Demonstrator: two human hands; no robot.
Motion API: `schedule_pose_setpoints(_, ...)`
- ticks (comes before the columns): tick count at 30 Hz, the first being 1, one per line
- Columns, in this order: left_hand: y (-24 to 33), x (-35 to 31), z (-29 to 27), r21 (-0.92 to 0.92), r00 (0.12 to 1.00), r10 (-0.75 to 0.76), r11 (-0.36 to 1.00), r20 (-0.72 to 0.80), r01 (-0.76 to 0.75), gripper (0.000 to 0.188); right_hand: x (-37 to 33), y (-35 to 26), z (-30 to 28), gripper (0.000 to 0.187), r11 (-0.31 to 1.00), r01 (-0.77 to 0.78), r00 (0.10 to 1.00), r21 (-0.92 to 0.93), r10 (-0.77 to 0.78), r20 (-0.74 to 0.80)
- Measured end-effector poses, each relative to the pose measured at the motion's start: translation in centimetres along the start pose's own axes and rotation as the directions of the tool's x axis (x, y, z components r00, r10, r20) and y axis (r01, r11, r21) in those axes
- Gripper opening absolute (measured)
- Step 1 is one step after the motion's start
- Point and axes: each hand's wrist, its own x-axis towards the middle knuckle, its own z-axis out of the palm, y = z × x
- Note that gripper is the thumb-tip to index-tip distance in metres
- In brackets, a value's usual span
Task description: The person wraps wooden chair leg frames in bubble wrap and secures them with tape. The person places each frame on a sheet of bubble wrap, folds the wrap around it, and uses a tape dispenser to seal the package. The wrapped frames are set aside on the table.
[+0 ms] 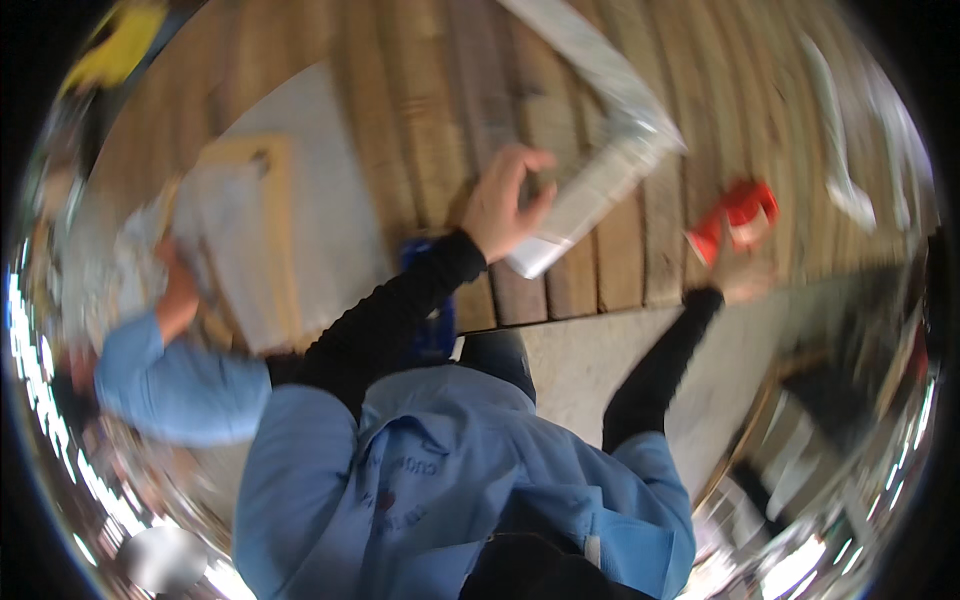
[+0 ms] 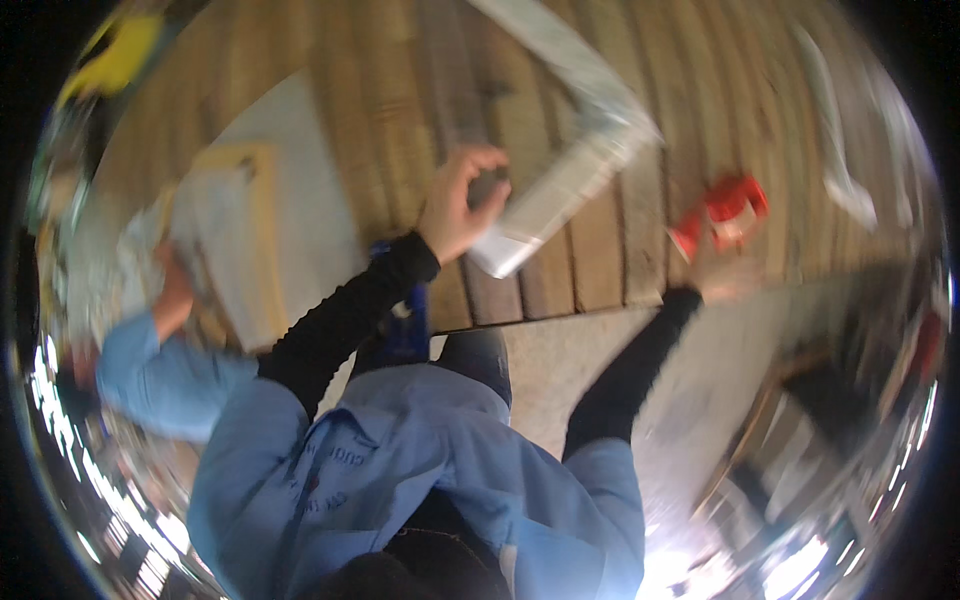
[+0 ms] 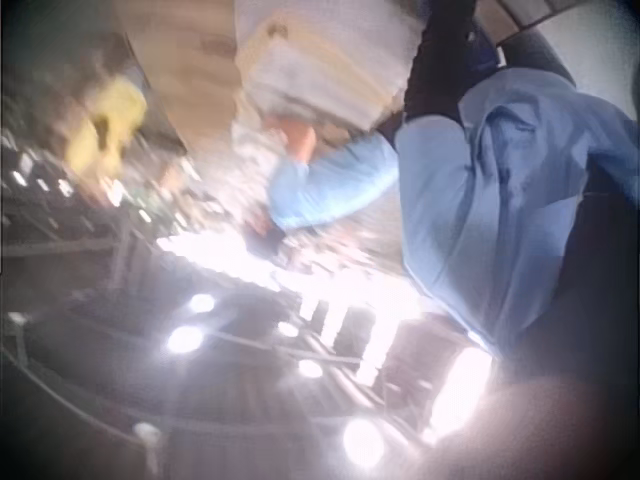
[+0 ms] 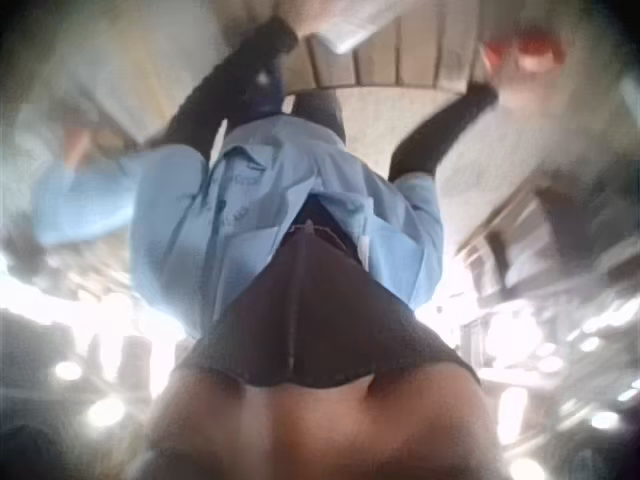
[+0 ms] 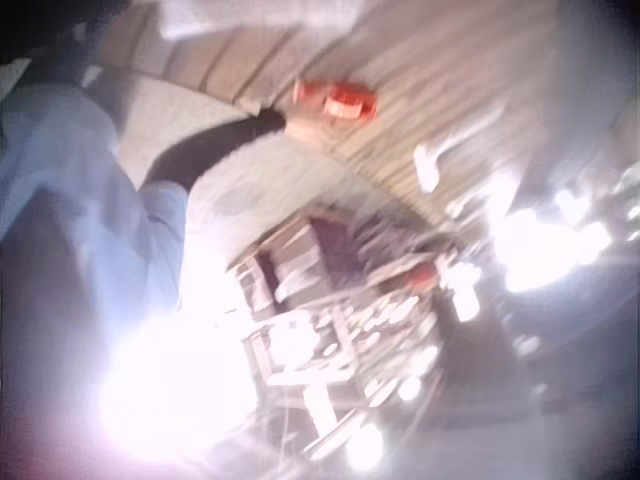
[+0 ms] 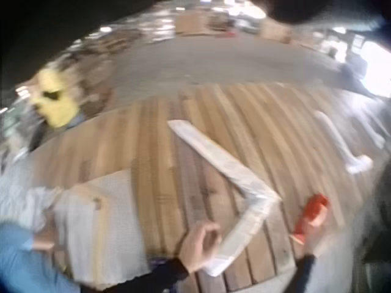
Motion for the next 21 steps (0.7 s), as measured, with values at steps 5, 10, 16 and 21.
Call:
schedule_pose_setpoints(5, 0.3, -15.6, -15.5, 0.317, 0.994, -0.06, 0.945, -0.088, 0.085, 0.015, -6.8, 7.5, 2.6, 0.084, 0.875, -0.481, 0.876, -0.053, 0.476, -0.078)
schedule_pose_setpoints(10, 0.0, -31.2, -23.6, 0.401, 0.796, -0.464, 0.692, -0.39, 0.6, 0.014, -6.0, 6.3, 3.0, 0.094, 0.753, -0.618, 0.786, -0.227, 0.591, -0.178)
schedule_pose_setpoints(16, -4.5, -48.0, -27.1, 0.351, 0.621, -0.537, 0.524, -0.57, 0.776, 0.017, -4.0, -4.6, -7.9, 0.045, 0.569, -0.682, 0.729, 0.459, 0.575, 0.372)
schedule_pose_setpoints(21, -10.3, -57.0, -27.6, 0.176, 0.476, -0.648, 0.473, -0.594, 0.863, 0.02, -12.1, -18.5, -21.3, 0.048, 0.589, -0.622, 0.77, 0.516, 0.342, 0.539)
